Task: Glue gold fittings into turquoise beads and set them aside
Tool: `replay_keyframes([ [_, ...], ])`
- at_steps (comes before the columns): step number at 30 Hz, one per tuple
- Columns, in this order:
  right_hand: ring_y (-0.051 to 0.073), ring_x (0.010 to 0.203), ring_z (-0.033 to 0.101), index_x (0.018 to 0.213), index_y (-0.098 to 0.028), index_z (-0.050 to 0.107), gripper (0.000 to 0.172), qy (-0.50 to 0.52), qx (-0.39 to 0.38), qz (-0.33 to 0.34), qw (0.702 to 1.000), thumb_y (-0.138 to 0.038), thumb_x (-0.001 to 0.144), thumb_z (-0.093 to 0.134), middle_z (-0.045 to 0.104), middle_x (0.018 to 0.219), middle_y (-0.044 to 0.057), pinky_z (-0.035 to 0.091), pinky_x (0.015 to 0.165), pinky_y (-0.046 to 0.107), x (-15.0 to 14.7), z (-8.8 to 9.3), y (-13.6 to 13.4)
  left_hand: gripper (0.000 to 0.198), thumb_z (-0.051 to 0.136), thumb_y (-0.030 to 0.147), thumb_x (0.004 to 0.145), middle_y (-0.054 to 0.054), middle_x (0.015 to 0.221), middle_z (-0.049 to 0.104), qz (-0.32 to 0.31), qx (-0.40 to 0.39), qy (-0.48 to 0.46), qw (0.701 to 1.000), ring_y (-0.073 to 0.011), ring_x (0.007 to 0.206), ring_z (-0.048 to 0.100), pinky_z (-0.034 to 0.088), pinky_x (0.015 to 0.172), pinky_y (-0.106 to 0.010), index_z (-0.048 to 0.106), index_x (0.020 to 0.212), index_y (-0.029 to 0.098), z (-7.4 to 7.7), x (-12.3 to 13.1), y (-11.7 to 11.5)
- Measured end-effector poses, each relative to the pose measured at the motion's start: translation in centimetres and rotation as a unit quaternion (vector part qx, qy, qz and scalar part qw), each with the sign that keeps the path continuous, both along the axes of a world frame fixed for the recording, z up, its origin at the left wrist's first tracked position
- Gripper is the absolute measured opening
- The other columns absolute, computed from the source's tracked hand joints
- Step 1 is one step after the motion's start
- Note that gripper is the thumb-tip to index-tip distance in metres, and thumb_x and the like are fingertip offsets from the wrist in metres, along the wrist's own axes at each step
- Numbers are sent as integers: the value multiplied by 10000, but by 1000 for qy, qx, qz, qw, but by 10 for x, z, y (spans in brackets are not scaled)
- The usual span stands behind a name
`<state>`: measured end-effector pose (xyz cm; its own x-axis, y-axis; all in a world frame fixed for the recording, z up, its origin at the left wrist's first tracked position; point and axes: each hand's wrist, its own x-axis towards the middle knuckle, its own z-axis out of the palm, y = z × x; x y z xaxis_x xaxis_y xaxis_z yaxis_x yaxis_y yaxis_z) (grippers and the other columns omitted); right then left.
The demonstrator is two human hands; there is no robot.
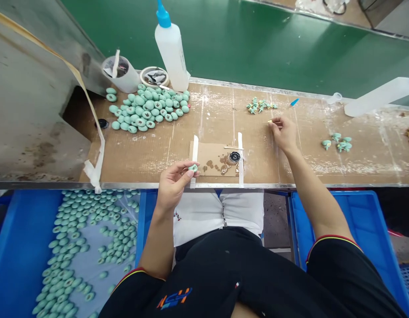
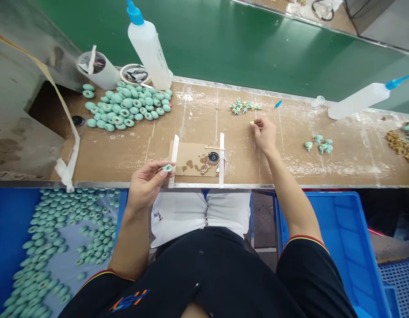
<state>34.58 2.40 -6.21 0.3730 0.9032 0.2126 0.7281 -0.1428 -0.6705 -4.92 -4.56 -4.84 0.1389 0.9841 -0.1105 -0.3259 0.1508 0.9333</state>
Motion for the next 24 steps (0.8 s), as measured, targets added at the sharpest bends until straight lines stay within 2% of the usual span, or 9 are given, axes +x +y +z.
replay_keyframes([
  [2, 219, 814, 732, 941, -233, 678, 95, 45, 17, 48, 998, -321, 914, 655, 744, 862, 44, 616, 794, 382, -19, 11, -20, 314, 954, 412, 711, -74, 971, 828, -17, -13, 1, 1000, -135, 677, 728, 645, 682, -281, 836, 935, 226, 1, 2, -2],
  [4, 211, 826, 739, 967, -239, 704, 133, 56, 31, 116, 991, -365, 931, 677, 763, 892, 42, 622, 777, 368, -41, 25, -43, 338, 965, 398, 694, -75, 991, 829, -27, -20, 6, 999, -135, 663, 727, 637, 652, -273, 836, 954, 227, 1, 3, -3],
  [7, 220, 859, 738, 959, -258, 731, 104, 13, 45, 211, 976, -350, 957, 685, 781, 944, 49, 624, 786, 382, -70, 44, -71, 336, 975, 384, 673, -79, 1010, 828, -24, -27, 17, 999, -156, 734, 758, 655, 715, -281, 837, 931, 218, 1, 5, -6],
  [10, 234, 888, 732, 974, -269, 732, 93, -38, 46, 279, 958, -308, 995, 650, 778, 982, 64, 619, 785, 395, -86, 51, -83, 347, 981, 397, 659, -84, 1010, 829, -26, -34, 14, 999, -176, 781, 774, 671, 778, -311, 824, 906, 210, 2, 8, -8],
  [16, 234, 938, 723, 1022, -274, 721, 140, -130, 31, 322, 937, -244, 1031, 585, 763, 1061, 75, 602, 805, 383, -97, 46, -79, 400, 959, 497, 685, -84, 950, 823, -26, -47, 1, 999, -168, 722, 758, 668, 777, -330, 768, 874, 200, 4, 8, -12],
  [20, 238, 924, 718, 1024, -281, 729, 195, -161, 22, 343, 925, -222, 1042, 544, 758, 1046, 73, 596, 782, 383, -98, 48, -77, 372, 942, 476, 717, -79, 936, 810, -41, -39, 0, 998, -142, 648, 713, 631, 661, -292, 775, 897, 197, 2, 4, -16],
  [24, 251, 911, 706, 997, -290, 736, 200, -168, 27, 346, 923, -243, 1045, 547, 748, 1017, 78, 587, 771, 396, -98, 47, -74, 335, 937, 436, 722, -77, 992, 800, -33, -26, 10, 999, -127, 669, 689, 624, 682, -285, 823, 939, 208, -1, 0, -20],
])
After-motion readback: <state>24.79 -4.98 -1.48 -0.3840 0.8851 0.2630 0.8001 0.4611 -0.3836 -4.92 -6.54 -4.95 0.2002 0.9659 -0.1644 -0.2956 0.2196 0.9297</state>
